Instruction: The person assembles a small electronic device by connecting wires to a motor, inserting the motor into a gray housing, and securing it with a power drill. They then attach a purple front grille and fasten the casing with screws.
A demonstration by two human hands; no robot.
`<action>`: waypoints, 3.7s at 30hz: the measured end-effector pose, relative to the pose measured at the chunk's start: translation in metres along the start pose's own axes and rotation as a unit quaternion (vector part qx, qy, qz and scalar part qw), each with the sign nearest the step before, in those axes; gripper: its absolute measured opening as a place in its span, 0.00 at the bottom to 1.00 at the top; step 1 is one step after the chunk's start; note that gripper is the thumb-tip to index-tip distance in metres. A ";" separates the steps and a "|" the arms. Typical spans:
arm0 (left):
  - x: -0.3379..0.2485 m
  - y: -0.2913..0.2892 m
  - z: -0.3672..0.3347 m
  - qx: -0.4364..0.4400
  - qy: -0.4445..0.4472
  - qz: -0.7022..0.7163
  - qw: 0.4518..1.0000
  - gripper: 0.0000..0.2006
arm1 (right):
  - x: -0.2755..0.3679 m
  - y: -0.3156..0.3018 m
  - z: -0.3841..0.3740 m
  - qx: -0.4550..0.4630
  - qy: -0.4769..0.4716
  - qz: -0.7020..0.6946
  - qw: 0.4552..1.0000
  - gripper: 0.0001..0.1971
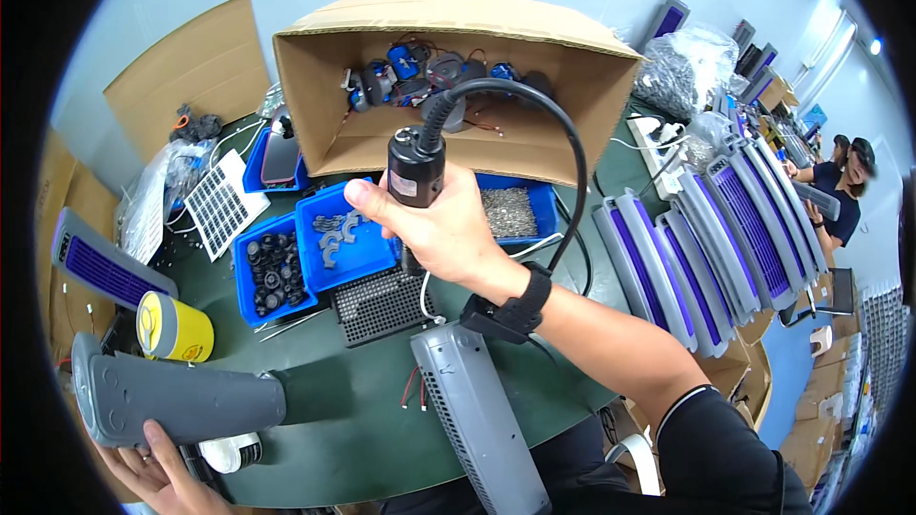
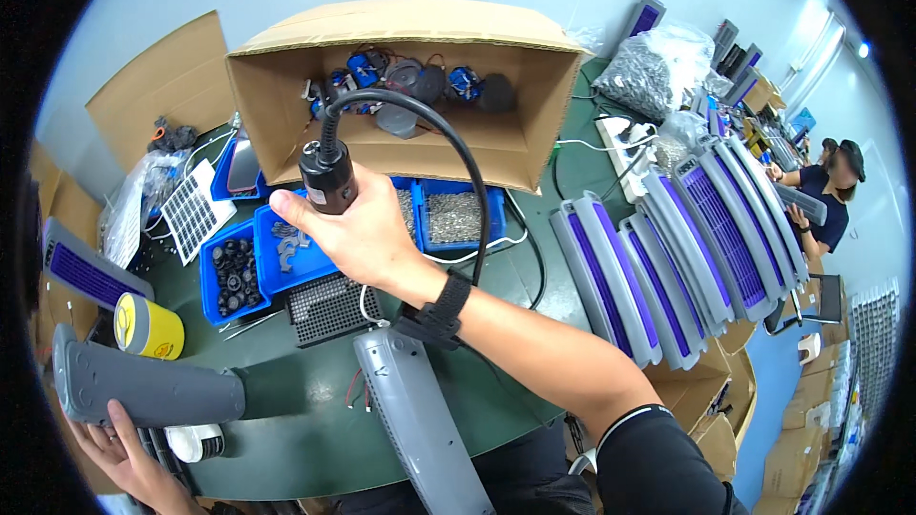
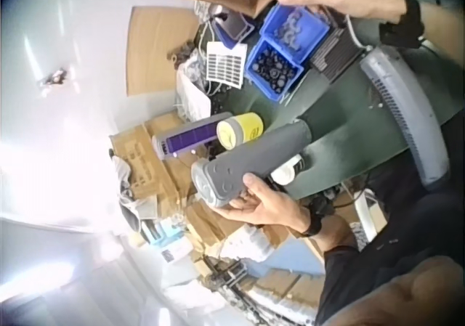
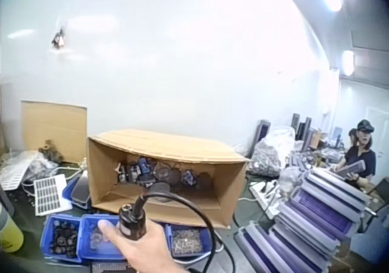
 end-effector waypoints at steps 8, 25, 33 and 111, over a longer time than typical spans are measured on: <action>-0.003 -0.008 0.004 -0.013 -0.032 -0.050 0.998 0.46 | 0.005 -0.004 0.007 -0.017 -0.016 0.020 1.000 0.21; -0.052 0.116 0.151 0.530 -0.103 0.019 0.841 0.42 | 0.004 0.004 0.011 -0.007 -0.037 0.033 0.999 0.19; -0.049 0.157 0.161 0.532 -0.074 -0.052 0.842 0.53 | 0.001 0.006 0.011 0.096 -0.012 -0.072 0.993 0.18; -0.020 0.037 0.163 0.479 -0.035 -0.041 0.876 0.58 | -0.010 0.068 0.018 0.103 -0.008 -0.092 0.990 0.16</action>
Point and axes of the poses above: each hand's wrist, its own z-axis away from the middle knuckle, its own y-axis out of the palm, x = y × z, the point moved 4 cm from there along -z, towards the middle knuckle, and after that the axes turned 12 degrees about -z, right-handed, at the moved point
